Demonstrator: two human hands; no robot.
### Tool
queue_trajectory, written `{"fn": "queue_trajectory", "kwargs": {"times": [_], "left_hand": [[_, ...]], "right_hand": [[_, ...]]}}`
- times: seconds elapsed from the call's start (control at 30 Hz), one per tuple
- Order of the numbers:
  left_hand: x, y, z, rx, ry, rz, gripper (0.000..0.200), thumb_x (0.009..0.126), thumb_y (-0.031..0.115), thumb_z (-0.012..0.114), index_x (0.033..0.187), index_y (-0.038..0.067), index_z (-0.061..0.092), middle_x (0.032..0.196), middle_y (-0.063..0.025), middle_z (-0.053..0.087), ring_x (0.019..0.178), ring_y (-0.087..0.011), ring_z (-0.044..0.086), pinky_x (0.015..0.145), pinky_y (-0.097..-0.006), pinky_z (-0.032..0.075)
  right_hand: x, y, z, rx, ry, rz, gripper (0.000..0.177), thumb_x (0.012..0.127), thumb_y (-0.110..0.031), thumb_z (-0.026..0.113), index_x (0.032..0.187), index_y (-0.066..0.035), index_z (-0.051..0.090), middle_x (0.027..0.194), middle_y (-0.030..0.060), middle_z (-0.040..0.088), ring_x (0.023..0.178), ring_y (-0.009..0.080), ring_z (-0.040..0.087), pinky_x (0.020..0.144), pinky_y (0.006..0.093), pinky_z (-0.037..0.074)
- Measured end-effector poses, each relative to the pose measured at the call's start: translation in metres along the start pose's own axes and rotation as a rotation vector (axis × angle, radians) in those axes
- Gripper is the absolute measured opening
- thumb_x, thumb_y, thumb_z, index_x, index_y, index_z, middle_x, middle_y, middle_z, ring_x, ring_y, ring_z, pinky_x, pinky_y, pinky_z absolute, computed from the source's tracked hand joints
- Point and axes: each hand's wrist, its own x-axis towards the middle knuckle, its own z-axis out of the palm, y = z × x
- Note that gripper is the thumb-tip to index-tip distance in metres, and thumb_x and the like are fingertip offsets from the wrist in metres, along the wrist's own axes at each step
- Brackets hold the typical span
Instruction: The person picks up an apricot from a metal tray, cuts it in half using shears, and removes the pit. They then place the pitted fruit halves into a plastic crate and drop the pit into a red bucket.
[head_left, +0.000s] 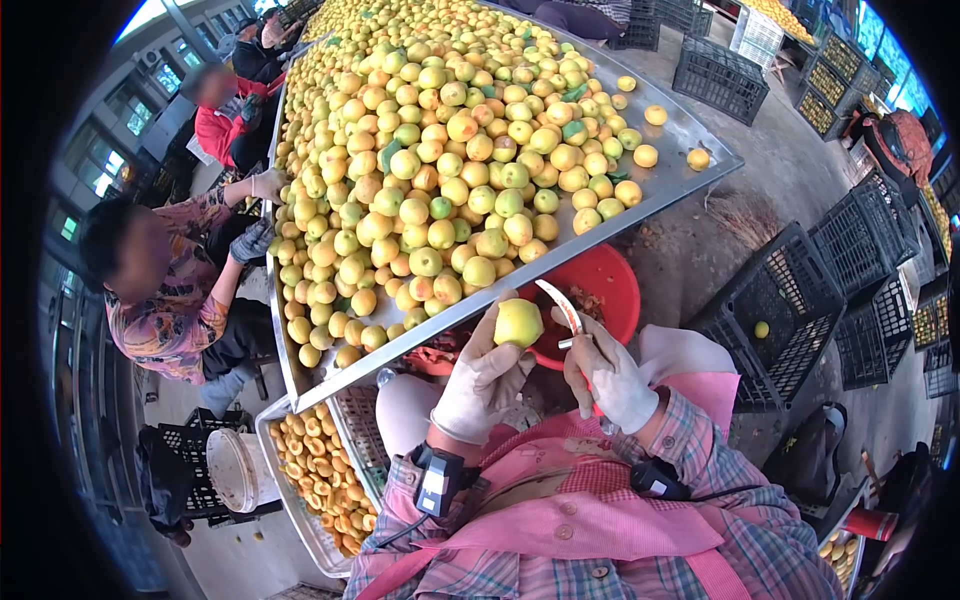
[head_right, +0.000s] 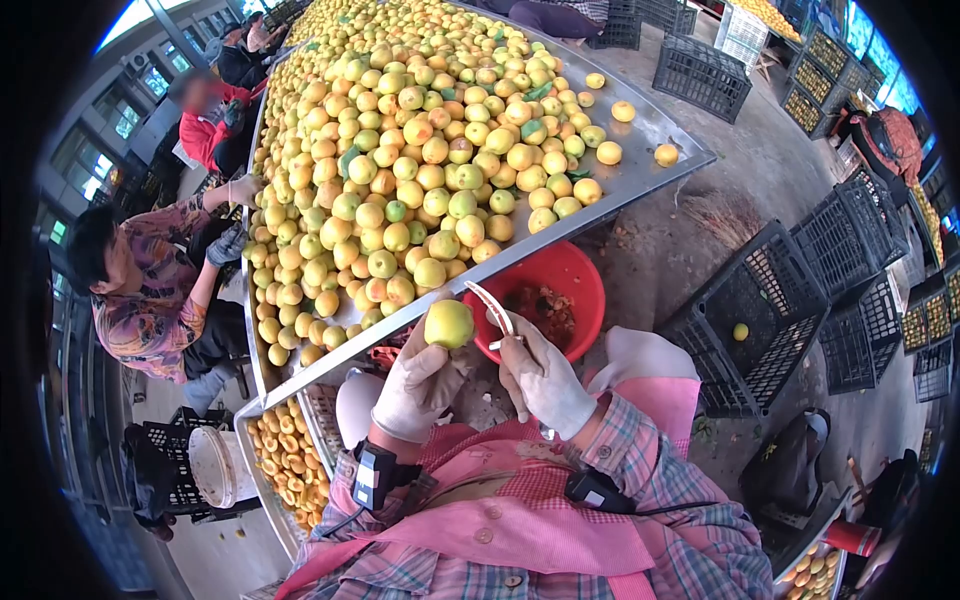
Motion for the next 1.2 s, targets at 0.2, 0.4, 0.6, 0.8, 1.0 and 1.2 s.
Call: {"fn": "queue_trajectory", "kwargs": {"times": [0.2, 0.4, 0.6, 0.8, 1.0, 1.2], "left_hand": [[-0.004, 0.003, -0.012, 0.02, -0.066, -0.059, 0.079, 0.082, 0.015, 0.072, 0.146, 0.002, 0.028, 0.117, -0.0061, 0.054, 0.082, -0.0082, 0.054, 0.071, -0.0195, 0.048], [-0.005, 0.001, 0.008, -0.088, 0.01, -0.062, 0.075, 0.084, 0.02, 0.07, 0.145, 0.002, 0.029, 0.117, -0.007, 0.055, 0.089, -0.0124, 0.057, 0.076, -0.0222, 0.047], [-0.008, -0.002, -0.013, -0.055, -0.013, -0.06, 0.075, 0.084, 0.028, 0.073, 0.143, 0.004, 0.033, 0.12, -0.0083, 0.057, 0.099, -0.0143, 0.059, 0.077, -0.0232, 0.047], [-0.005, -0.003, -0.01, 0.042, -0.063, -0.034, 0.076, 0.082, 0.033, 0.076, 0.14, 0.004, 0.036, 0.121, -0.0079, 0.056, 0.107, -0.0157, 0.057, 0.086, -0.0273, 0.048], [-0.006, -0.003, 0.002, -0.027, -0.061, -0.033, 0.076, 0.081, 0.028, 0.077, 0.139, 0.003, 0.035, 0.124, -0.0088, 0.052, 0.11, -0.0192, 0.055, 0.093, -0.0322, 0.048], [-0.006, -0.007, -0.005, 0.08, -0.072, -0.008, 0.069, 0.082, 0.027, 0.075, 0.135, 0.003, 0.038, 0.122, -0.0085, 0.052, 0.109, -0.0201, 0.056, 0.093, -0.0314, 0.049]], "right_hand": [[-0.003, 0.001, 0.001, -0.018, -0.043, -0.085, 0.04, 0.103, -0.013, 0.037, 0.143, -0.01, 0.038, 0.066, -0.0056, 0.043, 0.046, 0.0032, 0.035, 0.043, 0.0177, 0.031], [-0.008, -0.012, 0.005, -0.006, -0.078, -0.018, 0.041, 0.101, -0.008, 0.041, 0.142, -0.009, 0.039, 0.091, -0.0059, 0.047, 0.065, 0.0015, 0.034, 0.057, 0.0167, 0.031], [-0.004, 0.006, 0.006, 0.09, -0.079, -0.059, 0.044, 0.101, -0.012, 0.046, 0.144, -0.005, 0.037, 0.106, 0.0006, 0.054, 0.081, 0.0063, 0.05, 0.071, 0.0202, 0.042], [-0.001, 0.02, 0.007, -0.338, -0.021, -0.333, 0.052, 0.099, -0.011, 0.049, 0.146, 0.003, 0.029, 0.143, 0.0198, 0.045, 0.135, 0.0281, 0.042, 0.11, 0.0339, 0.032], [-0.003, 0.025, 0.008, -0.335, -0.01, -0.333, 0.054, 0.099, -0.011, 0.047, 0.148, 0.0, 0.027, 0.141, 0.0202, 0.047, 0.133, 0.0274, 0.046, 0.107, 0.0336, 0.035], [-0.005, 0.023, 0.012, -0.368, 0.0, -0.386, 0.055, 0.1, -0.013, 0.046, 0.148, -0.001, 0.025, 0.139, 0.0223, 0.048, 0.131, 0.0297, 0.048, 0.106, 0.0343, 0.037]]}}
